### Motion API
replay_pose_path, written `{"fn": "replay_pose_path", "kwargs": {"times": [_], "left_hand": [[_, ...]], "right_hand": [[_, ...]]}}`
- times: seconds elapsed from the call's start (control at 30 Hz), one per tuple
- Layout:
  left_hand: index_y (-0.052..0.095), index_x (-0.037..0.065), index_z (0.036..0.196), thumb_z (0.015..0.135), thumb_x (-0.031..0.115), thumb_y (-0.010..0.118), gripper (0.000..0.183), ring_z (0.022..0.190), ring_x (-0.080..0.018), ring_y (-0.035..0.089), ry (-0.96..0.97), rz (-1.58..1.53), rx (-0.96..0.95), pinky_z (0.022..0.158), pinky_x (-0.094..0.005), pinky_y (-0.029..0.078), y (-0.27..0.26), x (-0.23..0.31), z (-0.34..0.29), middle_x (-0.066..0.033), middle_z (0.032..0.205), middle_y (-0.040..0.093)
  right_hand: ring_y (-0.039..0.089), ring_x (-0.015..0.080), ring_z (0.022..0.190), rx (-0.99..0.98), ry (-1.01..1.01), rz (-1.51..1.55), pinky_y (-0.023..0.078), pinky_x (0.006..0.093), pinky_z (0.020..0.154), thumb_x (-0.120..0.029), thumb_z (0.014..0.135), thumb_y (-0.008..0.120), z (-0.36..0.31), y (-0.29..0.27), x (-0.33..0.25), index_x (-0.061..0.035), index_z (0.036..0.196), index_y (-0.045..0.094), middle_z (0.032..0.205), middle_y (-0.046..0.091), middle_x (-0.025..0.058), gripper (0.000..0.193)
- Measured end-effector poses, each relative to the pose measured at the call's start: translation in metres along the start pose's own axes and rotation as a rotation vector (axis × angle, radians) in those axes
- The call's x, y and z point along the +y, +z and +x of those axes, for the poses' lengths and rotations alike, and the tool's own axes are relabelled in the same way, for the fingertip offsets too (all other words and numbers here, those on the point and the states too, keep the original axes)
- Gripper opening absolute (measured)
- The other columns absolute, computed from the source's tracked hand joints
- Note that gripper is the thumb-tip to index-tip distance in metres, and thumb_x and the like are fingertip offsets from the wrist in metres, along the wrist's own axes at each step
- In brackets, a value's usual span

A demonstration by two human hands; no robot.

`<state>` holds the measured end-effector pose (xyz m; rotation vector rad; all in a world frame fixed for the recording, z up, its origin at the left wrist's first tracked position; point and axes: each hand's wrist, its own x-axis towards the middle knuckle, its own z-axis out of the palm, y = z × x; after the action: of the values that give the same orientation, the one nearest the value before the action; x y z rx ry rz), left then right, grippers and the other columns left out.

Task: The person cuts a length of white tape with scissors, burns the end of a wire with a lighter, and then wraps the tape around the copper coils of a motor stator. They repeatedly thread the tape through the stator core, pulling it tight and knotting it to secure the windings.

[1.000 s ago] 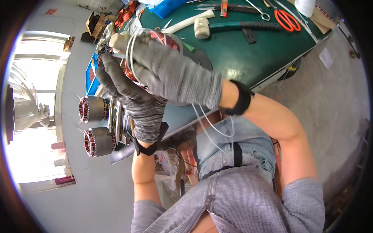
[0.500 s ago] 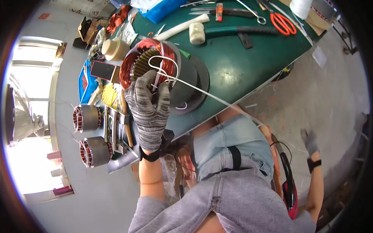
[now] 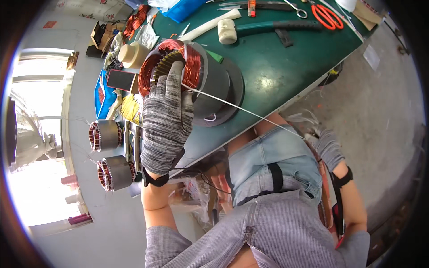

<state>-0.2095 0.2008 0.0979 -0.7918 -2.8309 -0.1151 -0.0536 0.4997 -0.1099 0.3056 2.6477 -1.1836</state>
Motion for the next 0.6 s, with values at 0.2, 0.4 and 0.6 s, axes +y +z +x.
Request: {"fn": "replay_pose_path", "kwargs": {"times": [0.2,0.4,0.6], "left_hand": [[0.037,-0.005,0.132,0.081,0.012,0.052,0.055,0.101,-0.0345,0.054,0.006,0.336,0.069,0.085,-0.0421,0.045,0.011,0.0,-0.015,-0.0237,0.13,0.045],[0.036,-0.005,0.133,0.076,0.016,0.053,0.064,0.101,-0.0345,0.052,0.06,0.392,0.258,0.086,-0.0432,0.044,0.022,-0.011,-0.017,-0.0241,0.133,0.041],[0.04,0.0,0.131,0.076,0.028,0.061,0.066,0.09,-0.0337,0.054,-0.008,0.116,0.382,0.077,-0.0438,0.042,0.041,-0.026,-0.029,-0.018,0.106,0.054]], "right_hand": [[0.057,0.0306,0.088,0.447,-0.677,-0.017,0.048,0.0365,0.072,-0.016,0.075,0.066,0.054,-0.015,-0.205,-0.0082,0.111,0.057,0.091,0.059,0.0135,0.038],[0.052,0.0157,0.056,-0.625,-0.281,0.936,0.046,0.029,0.054,-0.025,0.083,0.063,0.055,0.007,-0.217,-0.0069,0.104,0.056,0.065,0.051,0.0065,0.028],[0.043,0.0062,0.054,-1.147,-0.264,1.636,0.039,0.0207,0.05,-0.024,0.094,0.048,0.052,-0.007,-0.249,-0.0062,0.104,0.055,0.064,0.045,-0.0021,0.022]]}}
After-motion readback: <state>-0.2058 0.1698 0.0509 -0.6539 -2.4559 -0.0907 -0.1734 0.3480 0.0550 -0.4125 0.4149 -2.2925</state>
